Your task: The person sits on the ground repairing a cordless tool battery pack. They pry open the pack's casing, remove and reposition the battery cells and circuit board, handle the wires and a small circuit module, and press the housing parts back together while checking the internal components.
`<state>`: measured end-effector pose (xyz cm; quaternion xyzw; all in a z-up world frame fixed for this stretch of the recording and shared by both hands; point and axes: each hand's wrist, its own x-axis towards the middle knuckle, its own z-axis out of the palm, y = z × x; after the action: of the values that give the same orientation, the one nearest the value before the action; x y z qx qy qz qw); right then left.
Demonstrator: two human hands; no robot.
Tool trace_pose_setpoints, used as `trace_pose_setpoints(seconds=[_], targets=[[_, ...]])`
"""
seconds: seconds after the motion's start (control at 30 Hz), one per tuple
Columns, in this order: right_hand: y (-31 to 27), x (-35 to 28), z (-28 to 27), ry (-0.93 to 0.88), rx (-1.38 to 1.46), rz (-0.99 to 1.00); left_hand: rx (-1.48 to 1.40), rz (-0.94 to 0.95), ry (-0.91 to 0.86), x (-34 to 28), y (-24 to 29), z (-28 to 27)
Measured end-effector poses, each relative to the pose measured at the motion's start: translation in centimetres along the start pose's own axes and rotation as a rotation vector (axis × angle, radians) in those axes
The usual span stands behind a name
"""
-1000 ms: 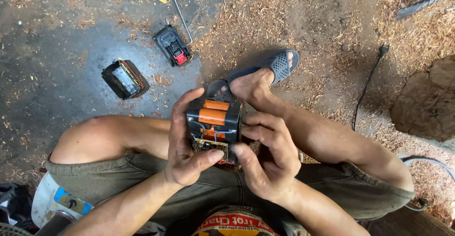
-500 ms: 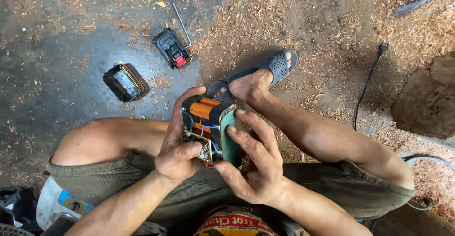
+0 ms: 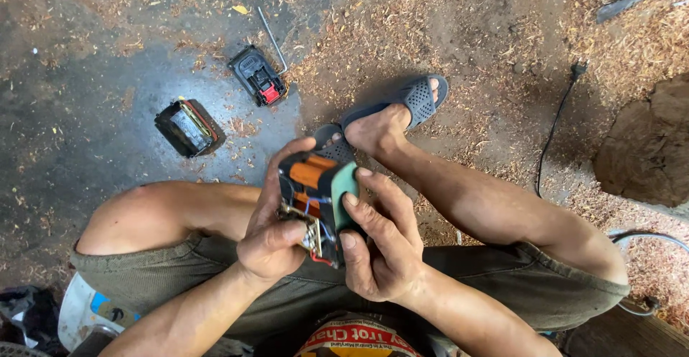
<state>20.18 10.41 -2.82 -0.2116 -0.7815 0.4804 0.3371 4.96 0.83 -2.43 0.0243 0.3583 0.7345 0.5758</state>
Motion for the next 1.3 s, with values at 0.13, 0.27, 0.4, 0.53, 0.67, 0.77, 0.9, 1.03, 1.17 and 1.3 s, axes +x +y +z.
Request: trace_pose_setpoints(seconds=[0.13,0.27,0.4,0.53,0.67,0.77,0.9,1.03,1.17,1.3], targets=[[0.3,-0.6,0.2,-0.051,0.015,-0.007,-0.021,0.073,0.034,0.1,0.4,0.0],[-1.0,1.2,-0.5,-0.107,0.034,-0.060,0.012,0.121,0.031,-0.1,0.4,-0.5],[-1.7,1.7,-0.7,-0.156,-0.015,0.065,0.227,0.242,0.053,-0.4,0.3,-0.6],[-1.7,1.6,-0.7,-0.137,0.008,0.094,0.359,0.314,0.069,-0.5,0.4,-0.3],[-1.6,1.5,-0.6,-0.139,0.005,0.095,0.377,0.325,0.082,-0.5,0.5,-0.4],[-1.6,1.5,-0.5,-0.142,-0.004,0.087,0.396,0.314,0.086,-0.6,0.4,-0.3],[-1.4,1.5,-0.6,-0.144,-0.018,0.064,0.353,0.303,0.093,-0.5,0.5,-0.1],[-1.2,1.4,-0.7,-0.172,-0.004,0.062,0.307,0.309,0.091,-0.5,0.4,-0.2],[-1.0,3.2,-2.1,-0.259,-0.025,0.001,0.264,0.287,0.123,0.0,0.8,-0.3],[0.1,4.8,-4.3,-0.503,0.050,0.015,0.085,0.178,0.026,0.6,0.6,-1.0]])
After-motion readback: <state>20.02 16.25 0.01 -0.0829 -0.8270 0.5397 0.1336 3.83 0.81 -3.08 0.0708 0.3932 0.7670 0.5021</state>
